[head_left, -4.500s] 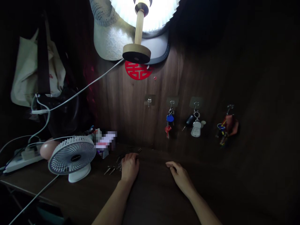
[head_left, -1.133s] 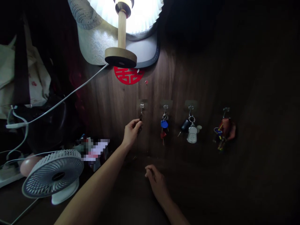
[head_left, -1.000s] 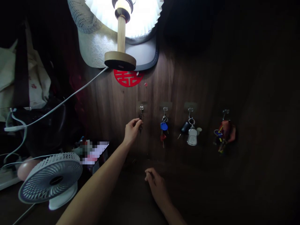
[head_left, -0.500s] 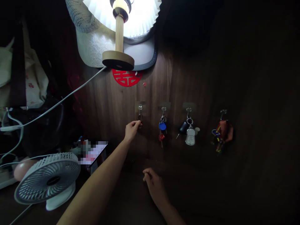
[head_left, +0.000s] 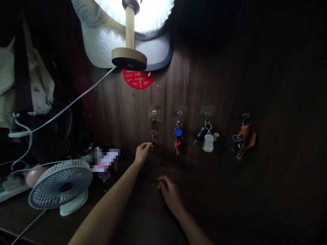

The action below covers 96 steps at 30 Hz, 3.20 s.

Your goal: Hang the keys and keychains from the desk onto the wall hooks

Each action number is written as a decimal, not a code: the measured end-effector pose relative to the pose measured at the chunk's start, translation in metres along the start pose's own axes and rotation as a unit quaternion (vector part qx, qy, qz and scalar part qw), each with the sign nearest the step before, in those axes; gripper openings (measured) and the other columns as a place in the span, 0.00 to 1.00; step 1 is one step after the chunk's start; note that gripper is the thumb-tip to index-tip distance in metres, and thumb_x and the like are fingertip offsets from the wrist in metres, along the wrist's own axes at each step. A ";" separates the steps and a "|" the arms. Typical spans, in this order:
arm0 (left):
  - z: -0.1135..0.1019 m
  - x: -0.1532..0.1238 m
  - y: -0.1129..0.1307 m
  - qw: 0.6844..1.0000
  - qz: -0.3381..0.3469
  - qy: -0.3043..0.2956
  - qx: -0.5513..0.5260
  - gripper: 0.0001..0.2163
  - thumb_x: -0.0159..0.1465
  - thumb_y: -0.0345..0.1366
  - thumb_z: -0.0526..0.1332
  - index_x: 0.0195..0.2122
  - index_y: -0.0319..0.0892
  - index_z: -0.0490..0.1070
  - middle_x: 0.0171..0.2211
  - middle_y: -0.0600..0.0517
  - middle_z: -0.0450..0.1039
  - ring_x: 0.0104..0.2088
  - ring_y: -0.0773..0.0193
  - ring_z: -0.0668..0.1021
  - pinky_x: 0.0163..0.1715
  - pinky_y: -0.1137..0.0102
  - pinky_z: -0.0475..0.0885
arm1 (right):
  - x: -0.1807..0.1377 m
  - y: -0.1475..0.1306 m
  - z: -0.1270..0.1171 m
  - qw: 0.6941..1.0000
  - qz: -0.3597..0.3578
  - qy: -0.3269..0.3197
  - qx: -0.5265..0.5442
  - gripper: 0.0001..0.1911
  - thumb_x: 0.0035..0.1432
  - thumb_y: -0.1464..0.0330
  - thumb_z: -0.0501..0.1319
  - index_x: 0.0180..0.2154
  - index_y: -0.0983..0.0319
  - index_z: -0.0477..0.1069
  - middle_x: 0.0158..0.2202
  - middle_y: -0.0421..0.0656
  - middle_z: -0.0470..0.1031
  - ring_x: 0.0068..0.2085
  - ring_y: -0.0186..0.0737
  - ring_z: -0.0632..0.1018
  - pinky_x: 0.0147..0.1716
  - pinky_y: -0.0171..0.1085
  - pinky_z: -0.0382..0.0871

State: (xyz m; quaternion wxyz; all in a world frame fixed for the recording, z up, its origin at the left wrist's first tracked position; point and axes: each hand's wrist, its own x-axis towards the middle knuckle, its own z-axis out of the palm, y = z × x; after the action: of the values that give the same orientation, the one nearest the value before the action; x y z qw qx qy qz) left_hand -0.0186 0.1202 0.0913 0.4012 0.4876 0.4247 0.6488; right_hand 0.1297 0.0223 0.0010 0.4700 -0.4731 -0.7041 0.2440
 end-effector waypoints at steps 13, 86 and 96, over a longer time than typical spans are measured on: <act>-0.049 -0.052 -0.048 0.983 0.004 0.000 0.186 0.08 0.54 0.38 0.60 0.31 0.41 0.74 0.29 0.51 0.77 0.34 0.61 0.78 0.37 0.69 0.70 | 0.000 -0.005 -0.001 1.000 -0.024 0.012 -0.001 0.10 0.57 0.65 0.51 0.32 0.59 0.70 0.23 0.38 0.73 0.27 0.37 0.75 0.29 0.32 0.65; -0.028 -0.108 -0.038 0.974 -0.073 -0.208 0.045 0.12 0.55 0.44 0.61 0.31 0.39 0.72 0.27 0.54 0.71 0.31 0.66 0.71 0.35 0.73 0.64 | 0.001 0.003 0.002 0.983 -0.142 0.113 -0.016 0.10 0.56 0.69 0.56 0.41 0.58 0.68 0.33 0.43 0.74 0.37 0.40 0.75 0.40 0.39 0.69; -0.033 -0.105 -0.044 0.964 0.083 -0.130 0.214 0.07 0.58 0.36 0.57 0.35 0.43 0.72 0.36 0.52 0.73 0.39 0.63 0.74 0.42 0.70 0.67 | 0.002 -0.003 -0.001 0.990 -0.080 0.108 0.034 0.11 0.56 0.66 0.55 0.42 0.61 0.67 0.28 0.40 0.73 0.29 0.34 0.73 0.29 0.32 0.68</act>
State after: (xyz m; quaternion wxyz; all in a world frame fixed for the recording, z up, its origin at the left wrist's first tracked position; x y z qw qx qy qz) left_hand -0.0247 0.0309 0.0139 0.2836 0.6760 0.4560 0.5047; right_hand 0.1294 0.0223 0.0048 0.5771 -0.4223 -0.6762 0.1770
